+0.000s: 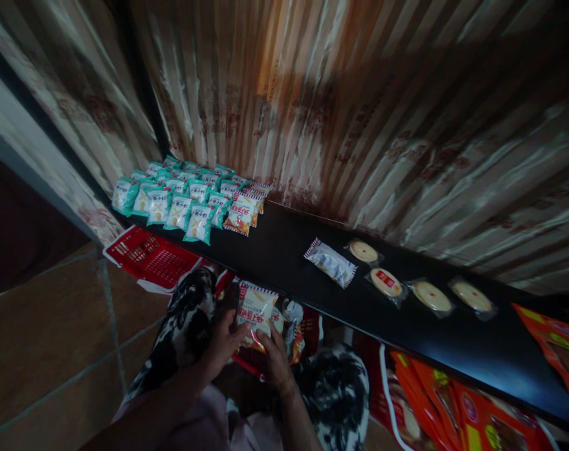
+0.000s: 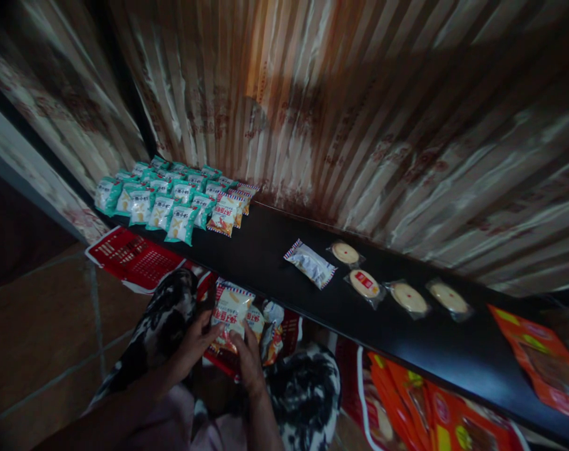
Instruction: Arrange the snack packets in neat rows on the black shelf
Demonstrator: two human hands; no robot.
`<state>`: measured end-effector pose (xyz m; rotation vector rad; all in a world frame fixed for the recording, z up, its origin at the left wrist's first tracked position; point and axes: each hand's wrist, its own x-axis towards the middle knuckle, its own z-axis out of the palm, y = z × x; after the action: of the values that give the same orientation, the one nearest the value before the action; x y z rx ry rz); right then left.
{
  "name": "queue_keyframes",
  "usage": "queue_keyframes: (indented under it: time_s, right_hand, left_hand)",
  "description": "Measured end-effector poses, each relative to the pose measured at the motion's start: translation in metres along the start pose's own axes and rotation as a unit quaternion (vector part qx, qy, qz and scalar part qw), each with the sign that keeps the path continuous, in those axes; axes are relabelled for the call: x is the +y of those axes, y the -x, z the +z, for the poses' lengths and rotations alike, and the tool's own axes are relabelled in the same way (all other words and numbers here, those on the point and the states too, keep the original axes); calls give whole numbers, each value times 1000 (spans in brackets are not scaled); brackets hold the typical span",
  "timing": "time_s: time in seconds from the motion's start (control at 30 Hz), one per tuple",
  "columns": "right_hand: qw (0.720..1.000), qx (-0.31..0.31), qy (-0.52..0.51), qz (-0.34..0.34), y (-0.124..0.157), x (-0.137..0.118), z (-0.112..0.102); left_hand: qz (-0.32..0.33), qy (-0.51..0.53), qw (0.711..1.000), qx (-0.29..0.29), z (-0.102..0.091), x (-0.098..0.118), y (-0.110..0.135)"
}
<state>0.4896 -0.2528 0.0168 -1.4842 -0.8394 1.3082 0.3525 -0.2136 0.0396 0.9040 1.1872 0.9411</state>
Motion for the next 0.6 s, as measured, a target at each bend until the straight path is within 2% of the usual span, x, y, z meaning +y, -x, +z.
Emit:
queue_keyframes:
  time_s: [0.17,0.37,0.5,0.6]
  right_hand:
    - [999,-38,-19,28,2,-12,5]
    - [988,-123,-94,11,2,-20,15]
    - [989,-122,-89,4,-2,-16,17]
    - [990,-114,-87,13,-5,-14,19]
  left_hand:
    - [-3,31,999,13,-5,1,0]
    - [30,-24,999,25,-18,-11,-6]
    - [29,-43,998,20,-24,-9,-5]
    - [11,-71,997,39,-28,-6,-3]
